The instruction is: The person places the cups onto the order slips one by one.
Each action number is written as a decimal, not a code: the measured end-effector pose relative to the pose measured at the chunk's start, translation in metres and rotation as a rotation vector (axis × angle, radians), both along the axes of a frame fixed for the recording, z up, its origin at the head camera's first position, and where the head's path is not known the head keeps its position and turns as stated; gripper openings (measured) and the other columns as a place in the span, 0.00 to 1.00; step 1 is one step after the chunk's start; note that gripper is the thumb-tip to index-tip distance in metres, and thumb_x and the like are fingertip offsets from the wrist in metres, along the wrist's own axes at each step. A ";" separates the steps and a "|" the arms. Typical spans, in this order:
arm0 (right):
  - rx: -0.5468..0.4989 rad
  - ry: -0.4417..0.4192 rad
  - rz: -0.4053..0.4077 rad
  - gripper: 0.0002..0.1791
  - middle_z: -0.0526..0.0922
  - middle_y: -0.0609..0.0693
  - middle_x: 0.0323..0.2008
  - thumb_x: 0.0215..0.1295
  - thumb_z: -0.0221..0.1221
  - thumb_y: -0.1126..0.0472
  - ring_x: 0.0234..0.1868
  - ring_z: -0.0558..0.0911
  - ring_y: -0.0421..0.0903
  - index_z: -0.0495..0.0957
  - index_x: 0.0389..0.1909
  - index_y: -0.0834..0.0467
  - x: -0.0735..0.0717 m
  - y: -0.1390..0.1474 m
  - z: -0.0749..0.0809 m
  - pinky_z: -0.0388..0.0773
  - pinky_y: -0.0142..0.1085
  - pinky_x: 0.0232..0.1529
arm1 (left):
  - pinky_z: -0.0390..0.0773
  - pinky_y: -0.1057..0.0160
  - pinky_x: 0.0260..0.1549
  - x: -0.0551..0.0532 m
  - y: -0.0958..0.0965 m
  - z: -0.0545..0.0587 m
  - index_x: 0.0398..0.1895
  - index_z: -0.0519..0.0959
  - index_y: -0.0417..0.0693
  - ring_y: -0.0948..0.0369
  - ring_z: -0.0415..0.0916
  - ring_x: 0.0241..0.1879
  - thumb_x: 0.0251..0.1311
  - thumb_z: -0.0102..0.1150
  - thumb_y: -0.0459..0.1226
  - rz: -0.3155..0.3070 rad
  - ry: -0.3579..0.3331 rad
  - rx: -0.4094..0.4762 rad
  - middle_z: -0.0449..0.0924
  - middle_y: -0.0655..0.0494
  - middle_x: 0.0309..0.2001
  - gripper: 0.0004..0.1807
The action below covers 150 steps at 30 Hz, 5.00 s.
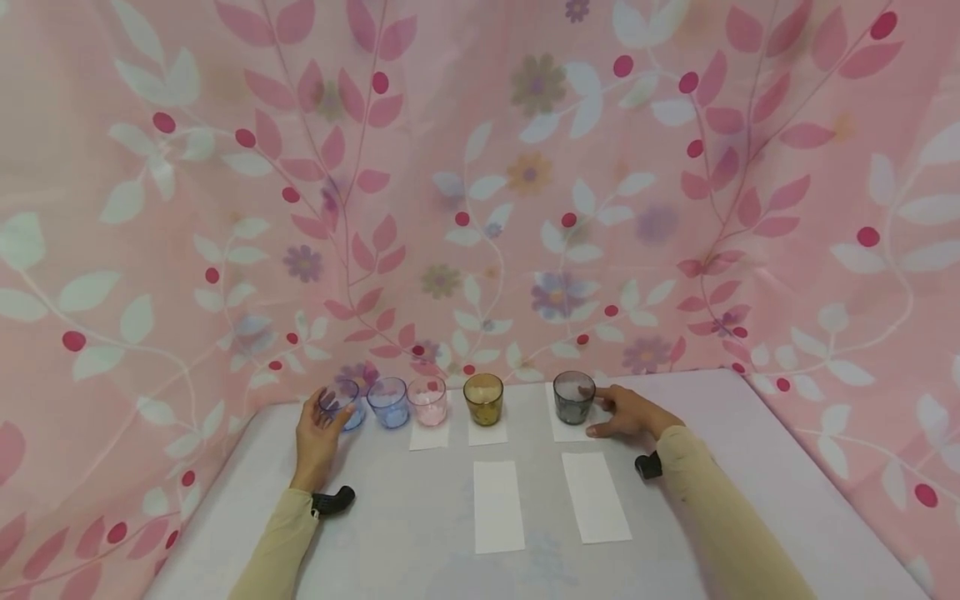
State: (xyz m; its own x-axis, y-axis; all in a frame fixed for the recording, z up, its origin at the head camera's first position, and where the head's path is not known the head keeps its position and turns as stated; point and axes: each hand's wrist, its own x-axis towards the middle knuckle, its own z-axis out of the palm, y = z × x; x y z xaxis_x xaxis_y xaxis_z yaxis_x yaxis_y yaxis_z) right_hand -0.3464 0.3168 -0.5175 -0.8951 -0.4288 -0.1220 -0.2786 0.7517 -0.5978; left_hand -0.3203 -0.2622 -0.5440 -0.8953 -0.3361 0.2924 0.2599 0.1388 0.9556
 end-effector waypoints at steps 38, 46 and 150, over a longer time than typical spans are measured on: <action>-0.012 0.168 -0.051 0.58 0.80 0.51 0.48 0.60 0.75 0.42 0.49 0.76 0.48 0.58 0.81 0.67 0.050 0.011 0.005 0.77 0.45 0.51 | 0.80 0.68 0.63 0.037 -0.046 0.052 0.80 0.61 0.34 0.56 0.76 0.71 0.72 0.60 0.24 -0.421 0.090 0.058 0.69 0.32 0.74 0.35; 0.054 0.211 -0.002 0.60 0.75 0.45 0.38 0.55 0.77 0.39 0.39 0.68 0.40 0.62 0.79 0.69 0.085 0.006 0.006 0.66 0.32 0.38 | 0.78 0.64 0.68 0.048 -0.033 0.077 0.80 0.58 0.31 0.45 0.70 0.74 0.73 0.51 0.19 -0.668 0.181 0.041 0.65 0.29 0.76 0.33; 0.411 0.162 0.178 0.64 0.80 0.51 0.43 0.39 0.70 0.15 0.42 0.78 0.48 0.66 0.80 0.37 0.115 -0.134 0.007 0.80 0.55 0.55 | 0.69 0.58 0.76 0.096 0.175 0.000 0.79 0.66 0.44 0.42 0.66 0.77 0.63 0.73 0.29 -1.070 -0.195 0.050 0.69 0.40 0.77 0.42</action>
